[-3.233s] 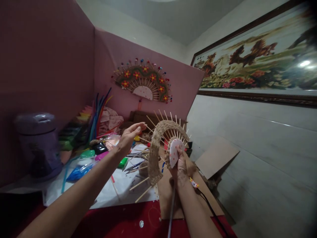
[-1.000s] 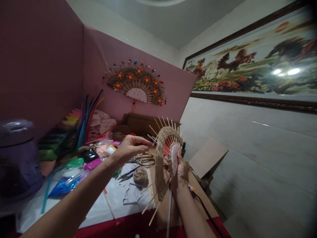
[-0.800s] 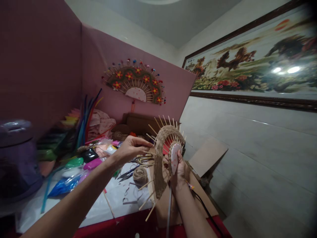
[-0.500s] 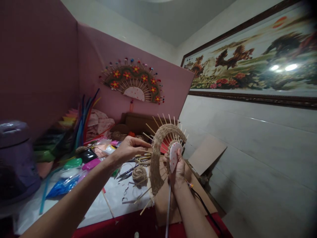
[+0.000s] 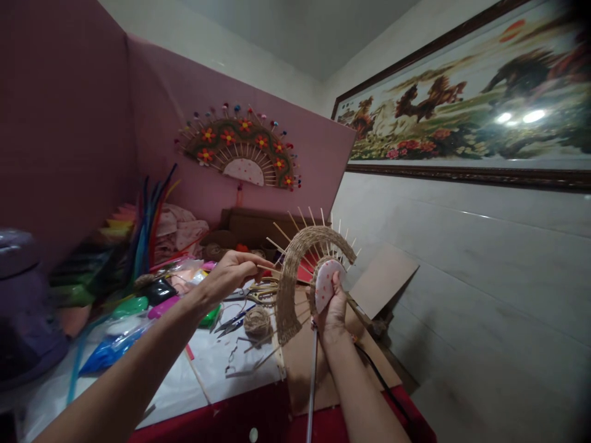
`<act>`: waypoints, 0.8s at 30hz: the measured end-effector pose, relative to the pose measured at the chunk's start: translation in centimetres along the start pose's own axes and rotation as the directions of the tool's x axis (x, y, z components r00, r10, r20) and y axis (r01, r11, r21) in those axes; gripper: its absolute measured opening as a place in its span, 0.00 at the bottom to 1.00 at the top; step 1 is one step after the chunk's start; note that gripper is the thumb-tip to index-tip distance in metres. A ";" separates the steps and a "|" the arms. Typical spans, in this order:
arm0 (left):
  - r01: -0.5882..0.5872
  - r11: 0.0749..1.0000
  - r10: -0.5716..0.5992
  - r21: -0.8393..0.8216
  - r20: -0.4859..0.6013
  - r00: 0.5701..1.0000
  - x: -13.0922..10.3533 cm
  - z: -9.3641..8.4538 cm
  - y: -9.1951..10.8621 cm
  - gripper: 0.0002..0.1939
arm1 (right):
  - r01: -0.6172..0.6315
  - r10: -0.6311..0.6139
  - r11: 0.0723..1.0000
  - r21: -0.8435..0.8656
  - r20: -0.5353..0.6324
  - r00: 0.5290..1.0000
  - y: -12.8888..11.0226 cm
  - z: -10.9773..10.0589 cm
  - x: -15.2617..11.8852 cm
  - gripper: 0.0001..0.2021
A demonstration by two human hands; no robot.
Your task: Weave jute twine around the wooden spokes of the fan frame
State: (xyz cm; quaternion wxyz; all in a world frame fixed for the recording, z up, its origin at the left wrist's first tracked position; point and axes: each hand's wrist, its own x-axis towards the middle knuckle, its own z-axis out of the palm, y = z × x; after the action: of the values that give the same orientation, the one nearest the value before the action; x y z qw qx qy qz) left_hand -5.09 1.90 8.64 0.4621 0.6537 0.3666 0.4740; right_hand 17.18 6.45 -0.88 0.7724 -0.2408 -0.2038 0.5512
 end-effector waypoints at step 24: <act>-0.252 0.452 0.433 0.856 0.036 0.901 -0.5 0.2 -0.5 0.12 | 0.138 -0.139 0.990 -0.019 -0.057 0.989 0.3 -0.2 0.6 0.20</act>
State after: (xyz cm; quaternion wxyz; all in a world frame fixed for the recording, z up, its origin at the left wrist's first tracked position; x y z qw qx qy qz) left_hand -5.07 1.51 7.98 -0.0544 0.8064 0.4506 0.3790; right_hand 17.23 7.05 -1.15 0.8127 -0.2478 -0.2016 0.4874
